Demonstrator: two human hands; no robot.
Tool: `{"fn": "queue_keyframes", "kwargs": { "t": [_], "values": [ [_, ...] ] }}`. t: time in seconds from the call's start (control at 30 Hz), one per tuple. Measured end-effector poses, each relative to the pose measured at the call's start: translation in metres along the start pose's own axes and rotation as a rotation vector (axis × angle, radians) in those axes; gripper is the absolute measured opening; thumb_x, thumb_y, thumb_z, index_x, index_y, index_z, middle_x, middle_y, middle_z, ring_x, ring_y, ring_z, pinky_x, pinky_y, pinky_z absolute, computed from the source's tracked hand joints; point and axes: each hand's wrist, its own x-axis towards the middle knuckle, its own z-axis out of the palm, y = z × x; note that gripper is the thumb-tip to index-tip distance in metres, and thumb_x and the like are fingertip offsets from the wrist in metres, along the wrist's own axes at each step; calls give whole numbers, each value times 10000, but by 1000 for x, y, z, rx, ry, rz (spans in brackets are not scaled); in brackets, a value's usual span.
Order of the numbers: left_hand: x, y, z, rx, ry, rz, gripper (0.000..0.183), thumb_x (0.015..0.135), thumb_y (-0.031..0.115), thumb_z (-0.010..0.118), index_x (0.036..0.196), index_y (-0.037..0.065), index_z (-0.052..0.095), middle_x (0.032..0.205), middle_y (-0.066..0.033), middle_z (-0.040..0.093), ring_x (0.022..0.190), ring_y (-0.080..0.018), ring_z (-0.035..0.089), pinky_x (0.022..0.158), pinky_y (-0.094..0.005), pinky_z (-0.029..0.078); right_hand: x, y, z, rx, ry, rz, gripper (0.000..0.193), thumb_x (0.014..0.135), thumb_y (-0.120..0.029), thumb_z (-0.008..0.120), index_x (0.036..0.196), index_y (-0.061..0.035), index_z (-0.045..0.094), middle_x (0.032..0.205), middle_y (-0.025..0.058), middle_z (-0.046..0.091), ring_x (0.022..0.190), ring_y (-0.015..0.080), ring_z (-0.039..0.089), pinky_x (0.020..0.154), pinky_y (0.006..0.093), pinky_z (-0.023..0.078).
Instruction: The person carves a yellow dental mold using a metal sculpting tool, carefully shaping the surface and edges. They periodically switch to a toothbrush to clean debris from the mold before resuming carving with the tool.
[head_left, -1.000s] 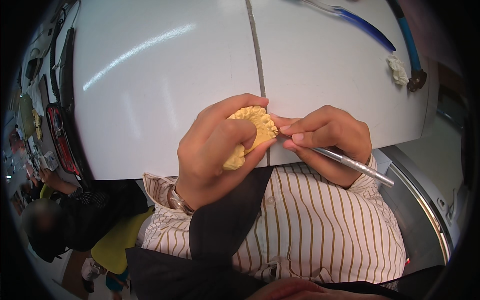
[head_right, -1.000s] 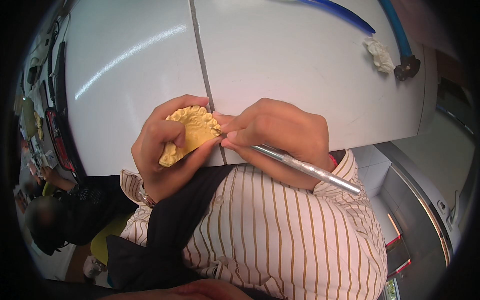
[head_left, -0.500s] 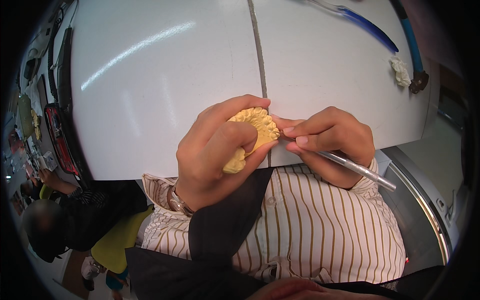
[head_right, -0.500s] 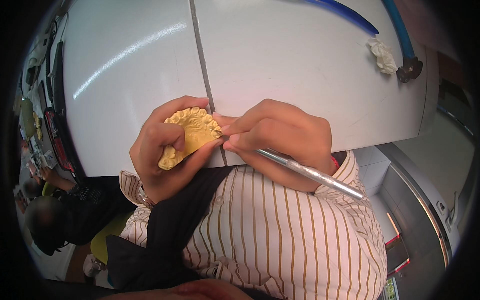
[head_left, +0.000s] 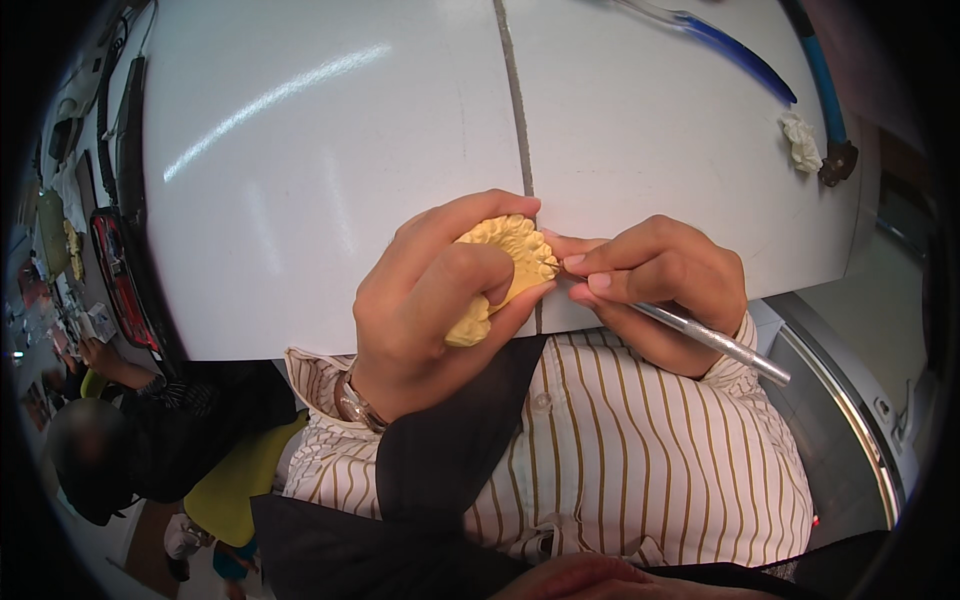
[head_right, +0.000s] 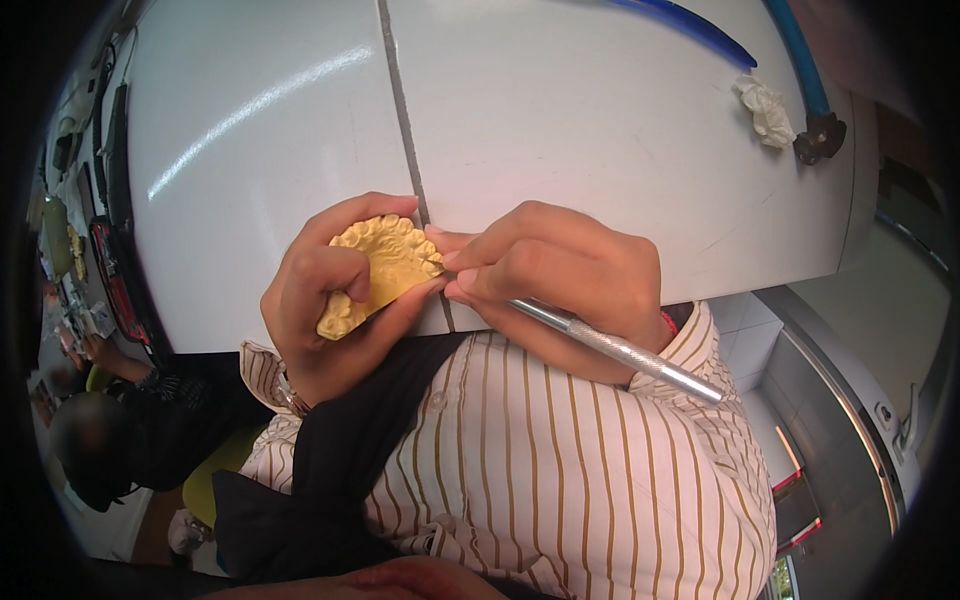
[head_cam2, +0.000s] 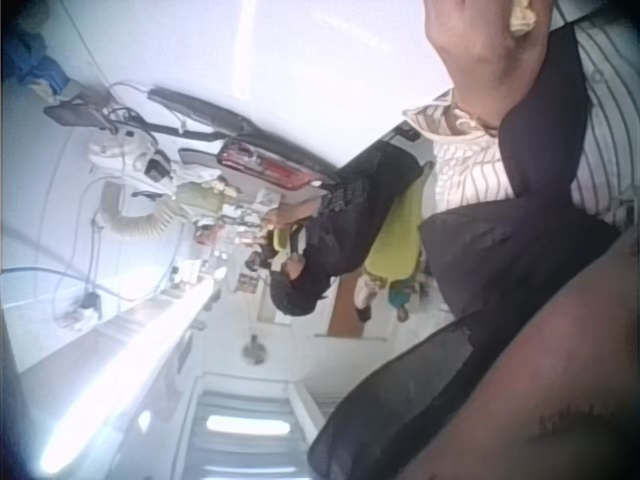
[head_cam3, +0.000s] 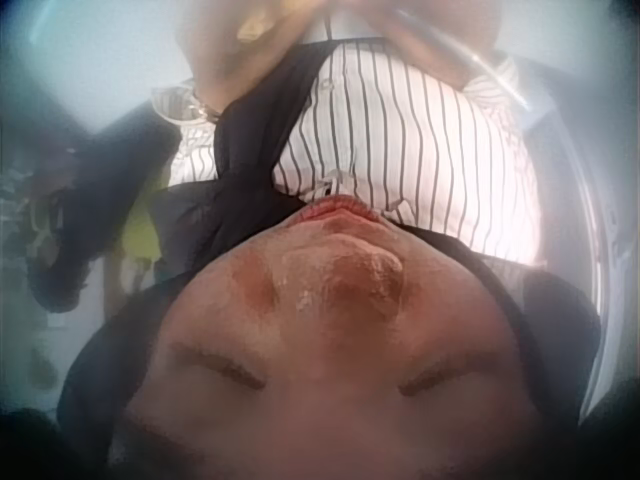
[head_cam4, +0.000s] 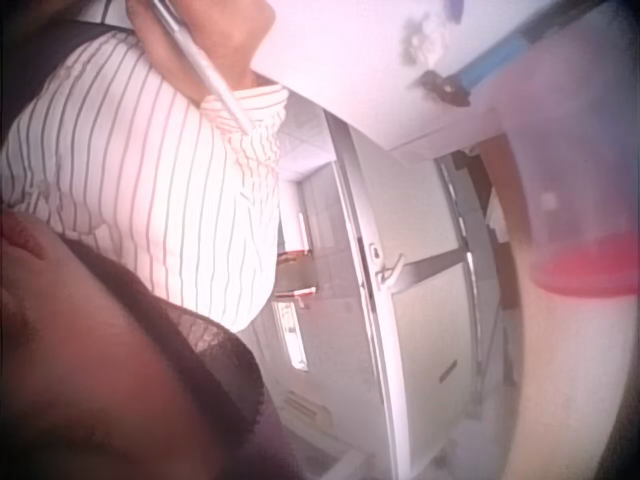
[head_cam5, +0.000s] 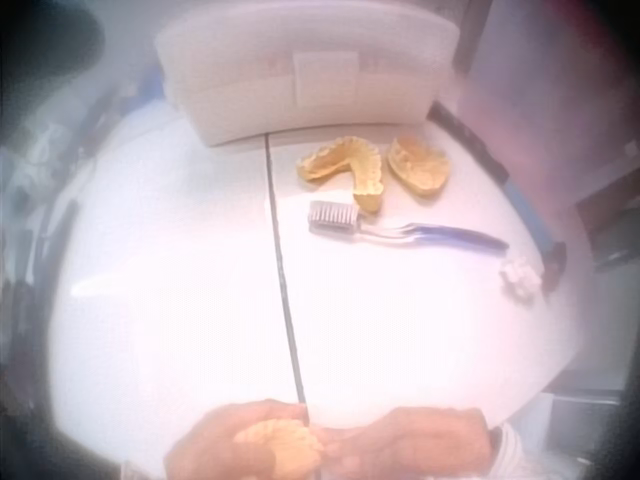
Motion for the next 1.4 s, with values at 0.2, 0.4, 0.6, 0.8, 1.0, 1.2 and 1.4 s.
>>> {"fn": "queue_keyframes", "kwargs": {
  "t": [0.2,0.4,0.6,0.8,1.0,1.2,1.4],
  "values": [
    [-1,2,-2,-1,-14,-17,325,726,8,834,863,66,545,1156,-204,674,977,-302,686,765,-344,558,-2,0,0,51,-5,48,235,749,96,802,851,-21,625,886,130,687,914,242,743,830,363,635],
    [0,-1,-1,9,-11,13,322,731,16,832,866,69,545,1163,-194,675,967,-301,684,763,-347,559,1,-2,-1,1,-12,26,237,752,82,807,861,-25,626,882,132,691,911,236,743,820,355,635],
    [1,0,-2,12,-25,8,327,727,15,835,865,67,543,1162,-199,674,969,-303,684,770,-349,558,-1,0,-1,14,-13,37,223,759,97,793,848,-19,625,880,137,690,907,234,743,819,355,634],
    [-1,1,-1,-11,-17,-19,321,727,5,832,870,65,551,1168,-206,671,988,-308,680,781,-353,558,-2,1,1,67,17,65,222,759,99,794,843,-18,624,883,138,688,919,237,744,822,355,633],
    [1,2,-2,-14,-26,-11,317,728,5,831,878,67,560,1169,-200,672,990,-309,680,785,-353,559,1,-3,-3,-16,-35,46,228,755,74,810,836,-20,620,884,134,690,903,237,747,810,346,633],
    [1,1,-2,-7,-26,-11,318,726,4,832,878,67,560,1159,-197,676,981,-307,682,778,-353,560,-2,1,-2,37,-11,66,224,761,83,801,831,-19,614,877,138,686,906,242,746,803,357,635],
    [1,1,-1,-10,-18,-21,315,726,9,833,874,68,561,1160,-194,677,979,-306,680,775,-354,560,-3,2,-1,56,-6,63,224,760,102,792,834,-14,615,882,143,683,925,253,743,828,376,634]
  ]
}}
